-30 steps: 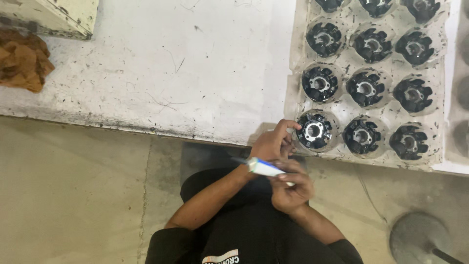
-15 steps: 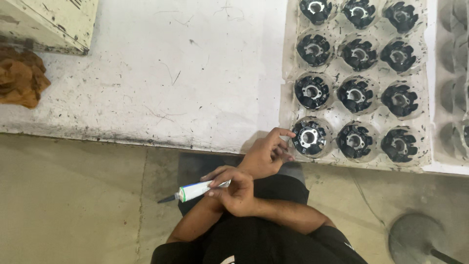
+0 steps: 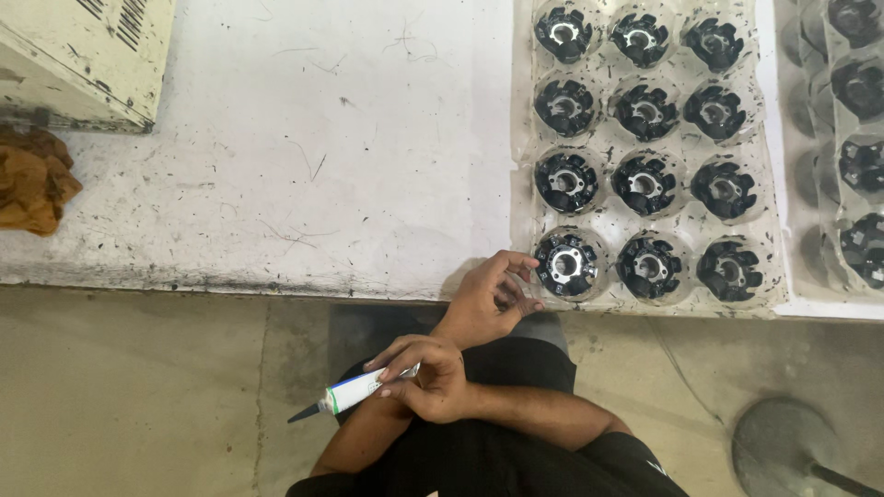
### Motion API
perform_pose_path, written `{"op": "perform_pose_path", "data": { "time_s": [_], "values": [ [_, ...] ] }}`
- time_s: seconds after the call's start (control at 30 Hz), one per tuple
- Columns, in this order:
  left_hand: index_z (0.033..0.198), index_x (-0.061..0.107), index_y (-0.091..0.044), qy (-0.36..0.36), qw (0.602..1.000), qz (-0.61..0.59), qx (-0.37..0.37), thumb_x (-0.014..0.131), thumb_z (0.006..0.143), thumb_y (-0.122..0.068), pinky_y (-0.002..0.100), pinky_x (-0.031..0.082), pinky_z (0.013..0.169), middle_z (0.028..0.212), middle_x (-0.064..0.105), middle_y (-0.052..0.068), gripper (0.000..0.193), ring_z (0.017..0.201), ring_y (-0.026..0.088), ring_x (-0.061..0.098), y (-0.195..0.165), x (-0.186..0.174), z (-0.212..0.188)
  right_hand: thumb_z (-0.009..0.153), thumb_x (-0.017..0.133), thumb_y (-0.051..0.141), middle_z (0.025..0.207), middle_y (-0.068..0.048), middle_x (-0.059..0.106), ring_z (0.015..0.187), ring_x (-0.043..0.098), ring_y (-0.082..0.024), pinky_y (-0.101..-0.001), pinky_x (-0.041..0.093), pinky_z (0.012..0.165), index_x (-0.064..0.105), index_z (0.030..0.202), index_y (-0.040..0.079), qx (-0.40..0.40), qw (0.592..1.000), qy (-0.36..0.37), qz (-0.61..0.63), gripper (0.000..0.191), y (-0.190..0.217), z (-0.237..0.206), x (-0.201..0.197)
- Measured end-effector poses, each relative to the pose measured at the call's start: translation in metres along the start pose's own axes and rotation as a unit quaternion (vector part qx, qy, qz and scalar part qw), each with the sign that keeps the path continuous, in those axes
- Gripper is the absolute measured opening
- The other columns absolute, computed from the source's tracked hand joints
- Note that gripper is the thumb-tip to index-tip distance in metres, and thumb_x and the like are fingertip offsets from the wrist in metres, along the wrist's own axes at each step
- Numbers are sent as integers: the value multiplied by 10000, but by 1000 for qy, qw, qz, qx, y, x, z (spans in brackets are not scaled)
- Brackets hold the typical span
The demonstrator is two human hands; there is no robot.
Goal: The person applies adhesive from a tube to the center of small black mechanical parts arranged in plastic trays. They pick up each part, apply the adhesive, and place it back into the tray, repeating the process across multiple trays.
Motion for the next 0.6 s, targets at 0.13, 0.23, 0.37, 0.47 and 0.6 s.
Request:
{"op": "perform_pose_path", "data": {
  "time_s": [0.13,0.23,0.37,0.47,0.6],
  "values": [
    [1299,581,-94,3,1000,9,6,892,804,-164,291,615,715,1137,683,91,589,874,138,710,-2,0,0,902,707,-172,1108,-181,699,1099,737,-267,-342,642,911,655,1047,5,10,1000,2,12,234,0,0,0],
    [1298,578,-98,6,1000,8,-3,897,793,-169,292,621,710,1133,681,94,601,872,142,718,-1,1,0,895,722,-167,1121,-185,705,1082,737,-258,-329,631,913,660,1039,9,16,1000,4,-3,236,0,0,1],
    [1308,573,-98,8,1000,13,-2,896,801,-173,287,622,721,1121,684,102,606,878,143,728,1,1,-1,896,732,-160,1117,-176,706,1094,742,-255,-331,636,927,665,1034,14,10,1000,-5,2,232,1,0,2],
    [1304,571,-95,7,1000,8,4,891,808,-169,285,621,719,1101,699,97,595,871,143,732,3,1,-2,896,738,-157,1119,-174,706,1096,742,-254,-330,635,928,667,1030,15,14,1000,-6,-5,229,2,-1,3],
    [1294,570,-95,-6,1000,10,11,892,811,-161,285,615,707,1070,714,90,584,853,142,737,3,1,-3,897,736,-150,1126,-174,707,1104,738,-253,-328,631,928,666,1033,12,22,1000,1,4,223,2,0,3]
  ]
}}
Point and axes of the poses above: each hand's wrist, its own z-axis towards the middle knuckle, its own x-axis out of the palm, y = z × x, the point moved 5 cm from there along z, towards the middle knuckle
